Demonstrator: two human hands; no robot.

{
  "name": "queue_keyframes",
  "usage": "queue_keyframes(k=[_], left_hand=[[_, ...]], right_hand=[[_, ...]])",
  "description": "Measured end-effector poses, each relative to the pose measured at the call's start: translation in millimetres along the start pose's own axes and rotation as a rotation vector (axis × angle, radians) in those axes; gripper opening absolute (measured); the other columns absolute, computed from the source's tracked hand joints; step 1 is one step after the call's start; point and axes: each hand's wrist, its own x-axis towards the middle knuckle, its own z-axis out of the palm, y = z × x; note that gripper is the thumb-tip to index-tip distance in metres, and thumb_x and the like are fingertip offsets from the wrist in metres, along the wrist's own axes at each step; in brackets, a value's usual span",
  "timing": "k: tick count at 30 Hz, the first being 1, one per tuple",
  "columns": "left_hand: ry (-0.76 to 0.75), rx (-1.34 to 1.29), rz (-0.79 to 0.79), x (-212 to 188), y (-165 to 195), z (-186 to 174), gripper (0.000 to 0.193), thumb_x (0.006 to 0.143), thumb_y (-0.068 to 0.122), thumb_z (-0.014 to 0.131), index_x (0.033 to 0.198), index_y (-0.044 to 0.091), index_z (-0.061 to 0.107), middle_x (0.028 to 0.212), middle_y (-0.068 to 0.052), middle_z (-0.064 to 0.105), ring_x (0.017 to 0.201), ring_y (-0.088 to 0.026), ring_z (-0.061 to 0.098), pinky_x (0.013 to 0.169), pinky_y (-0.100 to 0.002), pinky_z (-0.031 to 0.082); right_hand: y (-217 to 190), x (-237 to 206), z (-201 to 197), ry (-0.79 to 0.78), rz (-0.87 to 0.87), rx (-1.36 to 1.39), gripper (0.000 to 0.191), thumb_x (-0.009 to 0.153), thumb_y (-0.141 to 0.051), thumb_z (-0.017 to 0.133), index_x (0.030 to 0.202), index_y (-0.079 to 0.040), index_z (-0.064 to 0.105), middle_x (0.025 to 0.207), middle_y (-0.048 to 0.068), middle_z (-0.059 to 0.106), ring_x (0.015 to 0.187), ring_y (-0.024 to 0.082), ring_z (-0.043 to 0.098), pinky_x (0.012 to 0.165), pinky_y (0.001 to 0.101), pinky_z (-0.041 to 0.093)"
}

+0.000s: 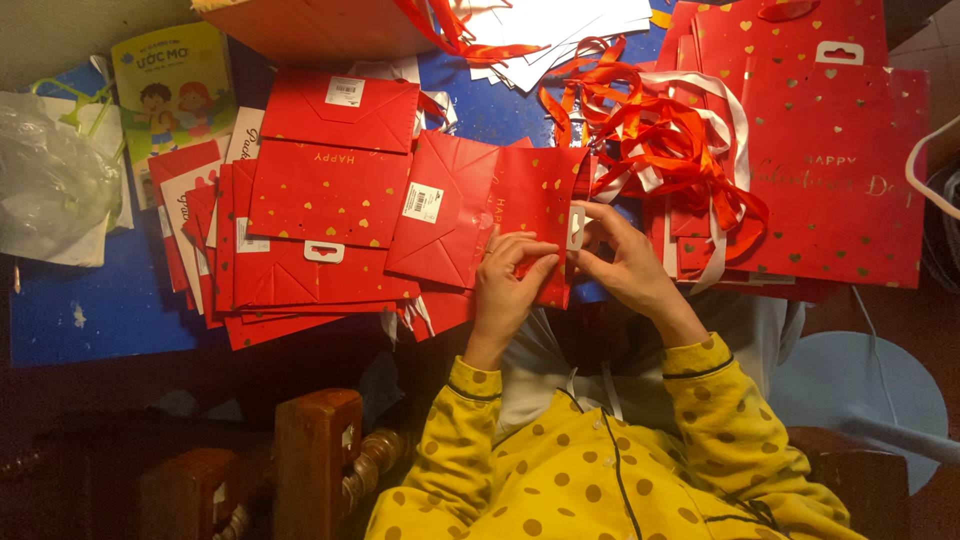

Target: The person assembles red Valentine's Day gift bags by threading red ribbons through the handle slots and tying them. They handle multiple flat bags and ribbons, repeatedly threading and tying each bag's handles.

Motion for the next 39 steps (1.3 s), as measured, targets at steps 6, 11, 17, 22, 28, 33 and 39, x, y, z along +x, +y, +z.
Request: queue_keyframes(k=[6,11,17,22,28,33,39], left_hand=[[0.015,0.074,0.055,1.1,0.9,-0.4,0.018,0.090,0.010,0.075,0.107,0.006,0.076,0.096,-0.010,0.072,0.096,-0.026,0.068,0.115,-0.045,0.039],[0.011,0.077,-0.040,-1.0,2.4,1.7,0.020,0.096,0.009,0.068,0.115,0.009,0.076,0.093,-0.009,0.066,0.092,-0.025,0.066,0.086,-0.035,0.053],[0.054,0.017,-0.091,-1.8,3.7,1.1,0.022,0.102,0.010,0.065,0.123,0.010,0.072,0.099,-0.008,0.063,0.090,-0.021,0.067,0.081,-0.033,0.053],[-0.022,0.070,0.027,1.4,4.0,-4.9,0.029,0.091,0.011,0.077,0.120,0.006,0.074,0.092,-0.009,0.061,0.086,-0.024,0.061,0.079,-0.034,0.050],[-0.014,0.015,-0.056,-1.1,0.6,-3.6,0.017,0.090,0.010,0.076,0.107,0.007,0.076,0.094,-0.009,0.065,0.086,-0.022,0.065,0.076,-0.031,0.052],[0.073,0.082,0.103,-2.0,-6.1,2.0,0.007,0.095,0.007,0.073,0.099,0.003,0.070,0.093,-0.010,0.070,0.086,-0.026,0.067,0.102,-0.041,0.050],[0.068,-0.076,-0.149,-2.2,-2.7,1.4,0.010,0.099,0.013,0.067,0.106,0.005,0.066,0.097,-0.009,0.071,0.091,-0.025,0.073,0.099,-0.040,0.052]], right_hand=[[4.8,1.1,-3.9,-0.019,-0.049,-0.112,0.064,0.090,0.000,0.072,0.149,-0.006,0.047,0.098,0.002,0.061,0.090,0.010,0.060,0.082,0.0276,0.053],[8.7,0.2,-5.1,-0.015,-0.077,-0.205,0.070,0.088,-0.001,0.074,0.151,-0.007,0.045,0.106,0.004,0.059,0.099,0.012,0.060,0.089,0.0281,0.052],[7.3,-1.2,-4.0,0.001,-0.058,-0.221,0.068,0.089,-0.003,0.073,0.151,-0.008,0.046,0.111,0.005,0.058,0.103,0.012,0.061,0.089,0.0285,0.054],[4.9,-0.9,-2.6,0.003,-0.044,-0.171,0.065,0.091,-0.003,0.072,0.150,-0.009,0.046,0.109,0.004,0.060,0.101,0.011,0.061,0.085,0.0275,0.056],[1.2,-1.2,-1.7,0.003,-0.013,-0.141,0.064,0.091,-0.002,0.070,0.150,-0.010,0.047,0.107,0.003,0.061,0.099,0.010,0.062,0.084,0.0275,0.059],[-1.2,-1.3,-1.5,0.011,0.010,-0.158,0.065,0.089,-0.001,0.071,0.149,-0.010,0.048,0.105,0.003,0.060,0.095,0.010,0.061,0.080,0.0277,0.057],[0.4,-0.4,-1.5,0.003,-0.031,-0.168,0.063,0.090,-0.002,0.071,0.149,-0.008,0.048,0.102,0.001,0.062,0.094,0.009,0.062,0.084,0.0266,0.055]])
